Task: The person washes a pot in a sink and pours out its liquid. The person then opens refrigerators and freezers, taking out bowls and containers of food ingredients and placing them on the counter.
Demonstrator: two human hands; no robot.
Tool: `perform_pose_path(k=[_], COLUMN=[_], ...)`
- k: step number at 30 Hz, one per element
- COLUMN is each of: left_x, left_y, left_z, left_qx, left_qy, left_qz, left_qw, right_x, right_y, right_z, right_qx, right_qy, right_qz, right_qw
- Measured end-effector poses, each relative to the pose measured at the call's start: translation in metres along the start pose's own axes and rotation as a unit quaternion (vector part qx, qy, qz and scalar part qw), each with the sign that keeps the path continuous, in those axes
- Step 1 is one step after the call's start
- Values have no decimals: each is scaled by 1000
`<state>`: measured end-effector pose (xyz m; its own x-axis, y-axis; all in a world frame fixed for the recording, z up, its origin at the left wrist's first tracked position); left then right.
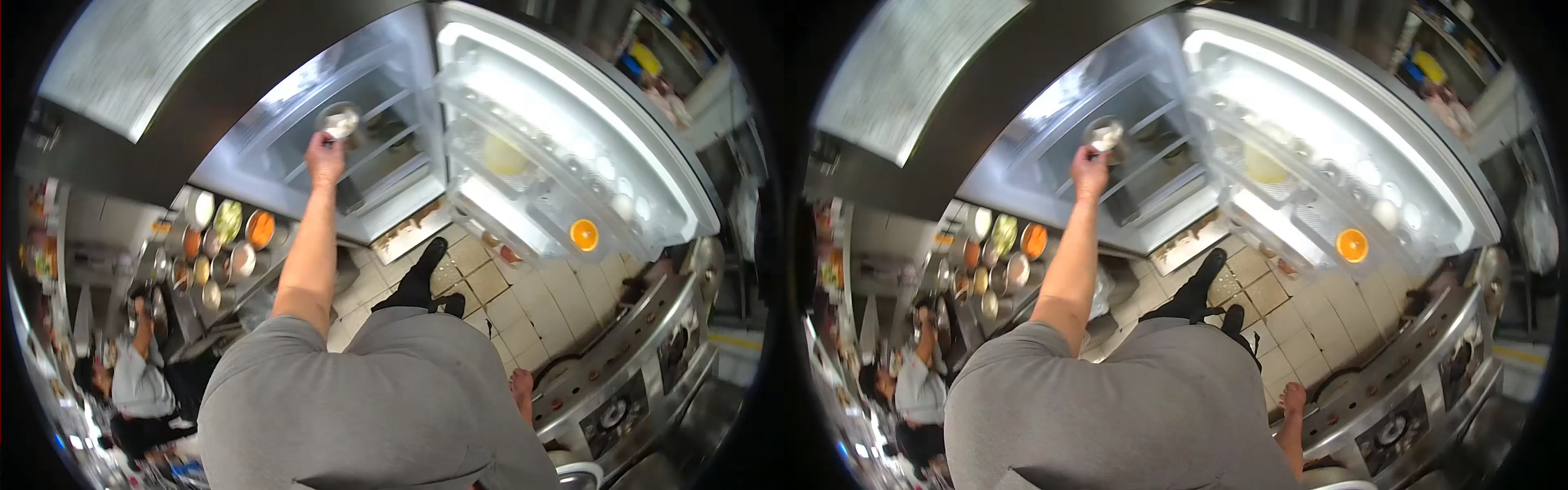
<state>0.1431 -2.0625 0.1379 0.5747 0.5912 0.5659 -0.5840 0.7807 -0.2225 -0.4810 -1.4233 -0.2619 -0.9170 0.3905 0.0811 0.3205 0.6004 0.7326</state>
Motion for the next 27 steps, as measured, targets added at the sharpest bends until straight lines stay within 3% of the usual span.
perform_pose_path(k=[2,7,9,10,12,13,15,17,19,21,23,27], left_x=[30,110,150,167,205,224,273,314,374,427,485,597], left_y=[45,128,156,168,187,198,215,228,242,254,262,252], left_z=[1,-32,-41,-53,-78,-97,-117,-193,-216,-288,-344,-415], left_qx=[49,52,94,115,129,159,119,104,148,204,195,199], left_qy=[-3,67,30,17,-8,-36,13,92,33,29,82,-25], left_qz=[-24,-46,-65,-70,-55,-63,-31,27,39,72,135,217], left_qw=[999,995,993,991,990,985,992,990,988,976,968,956], right_x=[5,2,-6,-16,-56,-65,-105,-136,-180,-225,-279,-402], right_y=[3,-11,-18,-21,-11,-27,-54,-74,-76,-66,-55,-10], right_z=[7,-7,-2,-14,-95,-101,-112,-132,-149,-181,-211,-294], right_qx=[-5,-3,-105,-99,42,52,67,70,71,115,151,233], right_qy=[54,240,23,36,280,291,239,272,302,240,212,116], right_qz=[-34,-105,-38,-48,-45,-55,-157,-169,-176,-139,-136,-172], right_qw=[998,965,993,993,958,954,956,945,934,954,956,950])
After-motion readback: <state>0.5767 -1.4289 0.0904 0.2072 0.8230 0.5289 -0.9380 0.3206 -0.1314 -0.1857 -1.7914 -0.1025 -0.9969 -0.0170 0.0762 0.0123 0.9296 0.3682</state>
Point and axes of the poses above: each hand's wrist, its own y-axis away from the middle knuckle, its own x-axis out of the back of the hand, z = x × y, the point moved 10 cm from there along -y, towards the middle knuckle, and after that the axes turned 15 degrees about x, right-handed, at the moved point
